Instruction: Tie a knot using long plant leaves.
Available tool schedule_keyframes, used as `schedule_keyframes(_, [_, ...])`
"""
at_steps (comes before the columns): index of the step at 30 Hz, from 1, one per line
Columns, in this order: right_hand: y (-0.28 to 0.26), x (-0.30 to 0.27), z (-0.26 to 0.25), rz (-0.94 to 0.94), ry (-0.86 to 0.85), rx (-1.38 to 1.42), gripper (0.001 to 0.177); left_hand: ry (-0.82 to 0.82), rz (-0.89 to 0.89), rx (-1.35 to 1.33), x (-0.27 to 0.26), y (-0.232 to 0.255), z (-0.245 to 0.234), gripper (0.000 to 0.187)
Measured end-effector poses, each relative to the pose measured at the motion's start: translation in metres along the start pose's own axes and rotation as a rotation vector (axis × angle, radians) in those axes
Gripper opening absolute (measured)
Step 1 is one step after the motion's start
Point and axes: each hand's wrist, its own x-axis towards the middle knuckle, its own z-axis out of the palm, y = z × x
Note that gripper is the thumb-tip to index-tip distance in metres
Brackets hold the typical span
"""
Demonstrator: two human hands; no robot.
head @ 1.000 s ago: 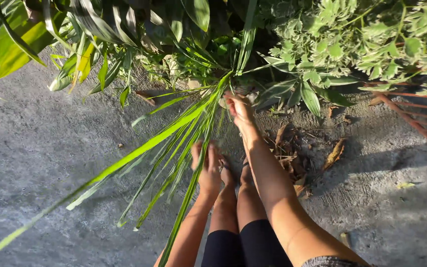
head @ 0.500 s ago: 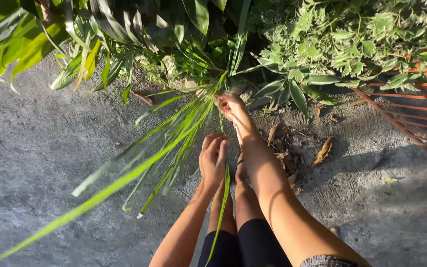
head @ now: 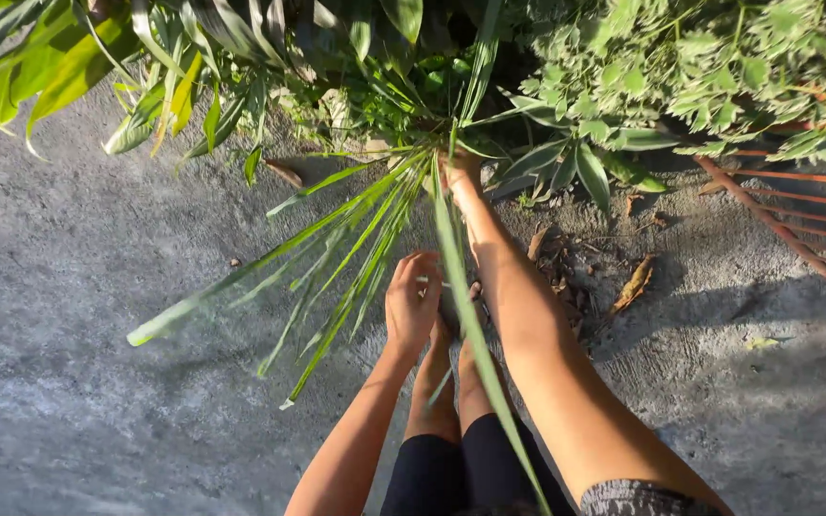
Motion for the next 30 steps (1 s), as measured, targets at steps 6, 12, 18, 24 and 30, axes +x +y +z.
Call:
schedule_keyframes(6, [0.009, 0.030, 0.002, 0.177, -0.059, 0.257, 0.028, 0.046, 0.117, 0.024, -0.002, -0.015, -0.005, 0.023])
schedule_keyframes(12, [-0.039, 0.013, 0.025, 0.079, 0.045, 0.107, 0.009, -0.033, 0.004, 0.006, 0.004, -0.025, -0.009, 0.029])
schedule_keyframes(18, [-0.079, -0.006, 0.047, 0.054, 0.156, 0.056, 0.010, -0.032, 0.045, 0.088, 0.015, -0.004, -0.016, 0.027])
schedule_keyframes(24, [-0.076, -0.001, 0.049, 0.226, 0.232, -0.182, 0.012, -0.030, 0.091, 0.042, 0.025, -0.006, -0.013, 0.029])
schedule_keyframes(30, [-0.035, 0.002, 0.051, -0.058, 0.278, 0.071, 0.012, -0.070, 0.061, -0.023, 0.042, 0.000, -0.002, 0.047])
